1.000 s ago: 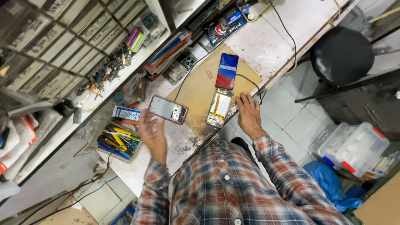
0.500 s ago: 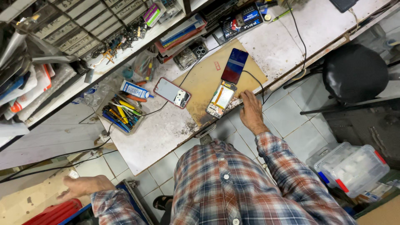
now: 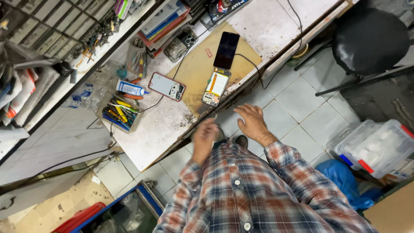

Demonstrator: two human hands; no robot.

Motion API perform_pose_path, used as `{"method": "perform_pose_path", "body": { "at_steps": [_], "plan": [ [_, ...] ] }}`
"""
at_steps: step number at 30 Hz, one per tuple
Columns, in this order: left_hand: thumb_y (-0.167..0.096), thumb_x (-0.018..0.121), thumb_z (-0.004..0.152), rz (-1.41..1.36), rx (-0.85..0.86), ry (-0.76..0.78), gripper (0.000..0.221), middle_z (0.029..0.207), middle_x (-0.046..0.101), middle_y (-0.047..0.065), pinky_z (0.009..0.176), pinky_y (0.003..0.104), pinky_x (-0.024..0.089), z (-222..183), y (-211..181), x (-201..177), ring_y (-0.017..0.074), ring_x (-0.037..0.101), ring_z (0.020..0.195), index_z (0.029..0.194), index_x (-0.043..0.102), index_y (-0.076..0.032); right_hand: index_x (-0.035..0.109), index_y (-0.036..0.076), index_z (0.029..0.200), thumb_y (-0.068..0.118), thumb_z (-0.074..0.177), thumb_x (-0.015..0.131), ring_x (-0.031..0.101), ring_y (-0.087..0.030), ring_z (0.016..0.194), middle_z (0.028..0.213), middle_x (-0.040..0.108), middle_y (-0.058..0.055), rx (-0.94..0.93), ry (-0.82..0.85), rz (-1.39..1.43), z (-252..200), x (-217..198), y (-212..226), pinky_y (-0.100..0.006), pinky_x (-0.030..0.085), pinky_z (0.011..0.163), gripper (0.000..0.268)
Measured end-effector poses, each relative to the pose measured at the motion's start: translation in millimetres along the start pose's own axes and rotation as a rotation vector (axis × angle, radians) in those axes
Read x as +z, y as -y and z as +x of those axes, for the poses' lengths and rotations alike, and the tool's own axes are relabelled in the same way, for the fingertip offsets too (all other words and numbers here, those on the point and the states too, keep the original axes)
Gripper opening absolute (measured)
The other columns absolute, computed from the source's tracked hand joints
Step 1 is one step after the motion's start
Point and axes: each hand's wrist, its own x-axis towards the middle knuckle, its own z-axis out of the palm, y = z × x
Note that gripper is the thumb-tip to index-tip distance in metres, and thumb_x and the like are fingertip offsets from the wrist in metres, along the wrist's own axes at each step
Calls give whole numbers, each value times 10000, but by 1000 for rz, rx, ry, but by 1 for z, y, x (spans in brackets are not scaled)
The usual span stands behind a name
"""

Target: The person reassembles a disassembled smartphone on a workbench, aligning and pressing the screen assembly onto the chassis, then powers on the device to verify the display functions. The person handles the phone and its internal components by hand.

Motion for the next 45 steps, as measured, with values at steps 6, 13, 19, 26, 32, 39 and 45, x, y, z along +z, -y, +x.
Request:
{"method": "perform_pose_path", "body": {
  "at_steps": [6,13,19,26,32,39,45],
  "plan": [
    [-294,696,925,757,9,663,390,1101,747,158,906,410,574,-15,-24,39,298,737,965,1255,681,-86,636,121,1334,190,908,646,427,-286,1418,1425,595,-88,116,34,28,-35,5,-15,-519,248,1168,432],
    [-284,694,902,872,42,645,420,1144,730,184,893,443,545,10,-44,10,343,706,997,1264,674,-72,667,148,1320,198,922,665,579,-304,1206,1369,650,-76,343,-24,164,-38,-8,-10,-466,411,1058,401],
    [-249,699,899,810,155,591,386,1122,735,178,910,438,540,45,-41,-31,345,703,1024,1234,684,-59,645,53,1328,104,963,652,670,-196,1143,1270,723,-99,355,-249,592,16,14,-10,-338,519,952,368],
    [-201,679,917,718,151,468,341,1113,744,143,917,403,555,77,-38,-63,301,713,1025,1230,692,-68,607,0,1316,42,985,606,683,-165,994,1167,718,-97,467,-459,961,83,28,-25,-297,546,836,333],
    [-154,670,906,590,296,173,444,1266,689,204,1015,405,524,139,-12,-61,340,671,1156,1319,619,3,577,-20,1318,14,958,615,687,-156,931,1120,703,-94,484,-499,1058,137,19,-34,-293,571,794,363],
    [-110,635,906,496,231,149,560,1404,611,231,1094,420,466,242,26,-30,360,604,1282,1441,525,15,562,-72,1336,-16,959,590,668,-151,886,1109,698,-96,472,-506,1097,171,27,-42,-280,573,739,382],
    [-48,564,907,431,254,257,580,1430,616,217,1151,409,452,273,45,-25,330,591,1342,1481,497,3,552,-83,1355,12,988,589,675,-165,875,1134,708,-119,495,-500,1071,176,37,-46,-267,565,690,381]
  ]
}}
